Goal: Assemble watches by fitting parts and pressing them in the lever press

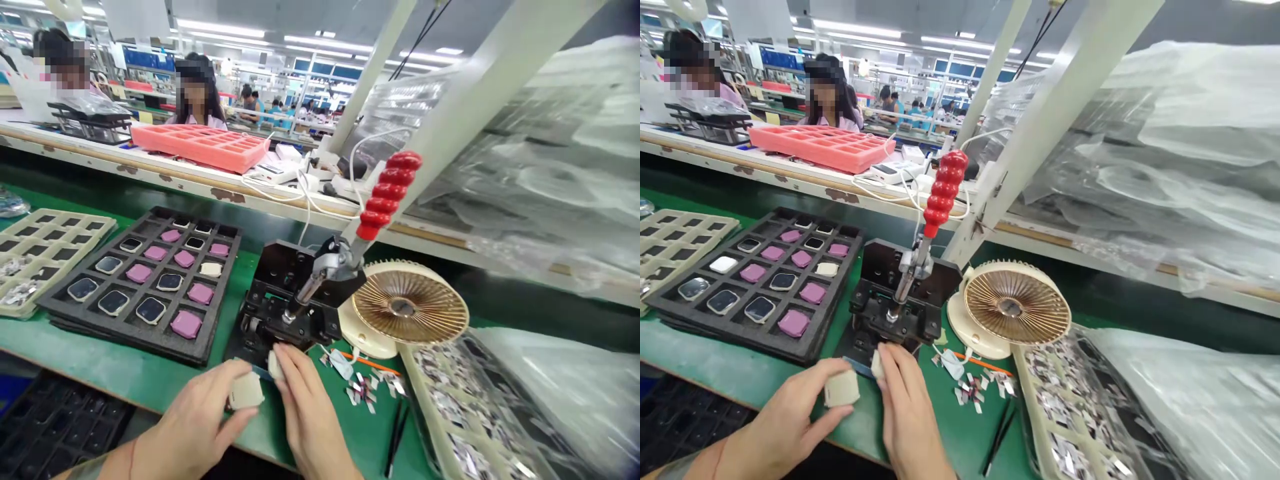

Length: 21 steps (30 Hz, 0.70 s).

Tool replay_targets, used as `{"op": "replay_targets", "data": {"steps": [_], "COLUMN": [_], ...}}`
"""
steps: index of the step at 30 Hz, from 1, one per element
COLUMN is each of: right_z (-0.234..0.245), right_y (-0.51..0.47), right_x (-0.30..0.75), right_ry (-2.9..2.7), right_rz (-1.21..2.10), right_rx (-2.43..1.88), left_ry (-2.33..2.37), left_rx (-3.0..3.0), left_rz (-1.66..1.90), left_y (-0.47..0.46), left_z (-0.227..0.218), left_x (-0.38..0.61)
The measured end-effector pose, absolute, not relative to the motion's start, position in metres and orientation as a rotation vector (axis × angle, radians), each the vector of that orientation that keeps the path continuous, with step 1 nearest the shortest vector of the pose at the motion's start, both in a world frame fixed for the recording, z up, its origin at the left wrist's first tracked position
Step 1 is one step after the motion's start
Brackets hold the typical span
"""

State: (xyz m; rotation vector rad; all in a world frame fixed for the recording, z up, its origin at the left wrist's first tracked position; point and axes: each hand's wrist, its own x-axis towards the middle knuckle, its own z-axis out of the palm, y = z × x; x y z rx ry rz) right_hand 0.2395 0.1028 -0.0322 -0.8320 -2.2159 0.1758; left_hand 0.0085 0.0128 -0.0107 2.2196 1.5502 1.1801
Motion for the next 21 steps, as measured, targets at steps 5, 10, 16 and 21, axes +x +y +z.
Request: {"op": "replay_targets", "data": {"steps": [5,10,16,21], "right_z": [-0.048,-0.060,-0.071,-0.057], "right_y": [0.095,0.108,0.113,0.105], "right_x": [0.280,0.296,0.306,0.293], "right_ry": [-2.092,-2.131,-2.169,-2.108], "right_rz": [0.154,0.183,0.204,0.235], "right_rx": [-0.909,-0.956,-0.964,-0.972], "left_ry": [1.813,1.810,1.842,1.836], "left_rx": [2.530,2.492,2.623,2.681], "left_rz": [0.606,0.355,0.266,0.157], "left_y": [0.055,0.096,0.083,0.071], "left_z": [0.002,0.003,-0.007,-0.003], "left_x": [0.029,0.038,0.046,0.048]}}
